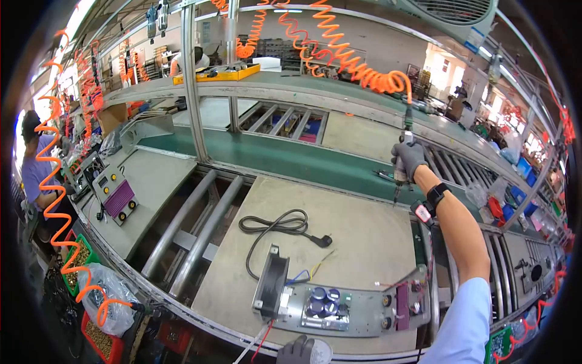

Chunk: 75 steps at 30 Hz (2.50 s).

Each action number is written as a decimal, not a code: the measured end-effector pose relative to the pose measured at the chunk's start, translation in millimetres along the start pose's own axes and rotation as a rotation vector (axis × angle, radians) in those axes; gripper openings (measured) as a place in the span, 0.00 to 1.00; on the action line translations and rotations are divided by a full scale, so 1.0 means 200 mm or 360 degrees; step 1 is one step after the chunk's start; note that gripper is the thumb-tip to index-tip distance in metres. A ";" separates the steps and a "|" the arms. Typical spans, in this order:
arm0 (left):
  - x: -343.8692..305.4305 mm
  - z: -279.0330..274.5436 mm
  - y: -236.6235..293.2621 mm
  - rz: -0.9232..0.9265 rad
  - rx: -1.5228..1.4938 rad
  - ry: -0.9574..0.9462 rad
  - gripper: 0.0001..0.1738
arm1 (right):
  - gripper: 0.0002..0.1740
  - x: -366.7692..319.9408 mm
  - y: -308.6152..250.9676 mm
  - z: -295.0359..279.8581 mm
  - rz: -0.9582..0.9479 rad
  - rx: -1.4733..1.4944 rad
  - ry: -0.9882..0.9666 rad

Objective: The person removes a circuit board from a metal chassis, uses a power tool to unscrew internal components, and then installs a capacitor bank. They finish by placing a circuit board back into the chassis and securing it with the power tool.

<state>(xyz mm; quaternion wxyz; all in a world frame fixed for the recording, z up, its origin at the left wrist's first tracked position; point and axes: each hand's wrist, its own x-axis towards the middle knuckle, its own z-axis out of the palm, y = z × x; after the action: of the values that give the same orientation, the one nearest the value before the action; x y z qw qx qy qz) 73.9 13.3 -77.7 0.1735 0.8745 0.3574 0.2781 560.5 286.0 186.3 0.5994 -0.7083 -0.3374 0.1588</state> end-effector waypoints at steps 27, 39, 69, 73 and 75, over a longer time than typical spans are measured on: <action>-0.39 -0.47 -0.29 -0.0502 0.0102 0.0530 0.53 | 0.24 -0.93 -0.60 -0.31 -0.0762 -0.1188 -0.0929; -2.03 -1.42 -1.24 -0.1570 0.1757 0.1282 0.48 | 0.20 -2.15 -0.27 -0.04 -0.0370 -0.0922 -0.1260; -0.19 -0.57 -0.15 -0.0372 -0.0776 0.0419 0.17 | 0.16 -1.37 0.32 0.65 -0.0383 -0.2117 -0.1344; 0.21 -0.31 -0.04 -0.0535 -0.1502 0.0055 0.16 | 0.19 -1.53 0.07 0.53 -0.0368 -0.1792 -0.1344; 0.35 -0.23 -0.02 -0.0822 -0.1864 -0.0093 0.18 | 0.17 -1.60 0.09 0.46 -0.0436 -0.1675 -0.1378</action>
<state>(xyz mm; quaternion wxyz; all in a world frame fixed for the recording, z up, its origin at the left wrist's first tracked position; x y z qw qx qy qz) 85.5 71.0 -18.5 0.6935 0.5279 0.3406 0.3526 275.8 138.9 90.5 0.0023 -0.7287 -0.6646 0.1654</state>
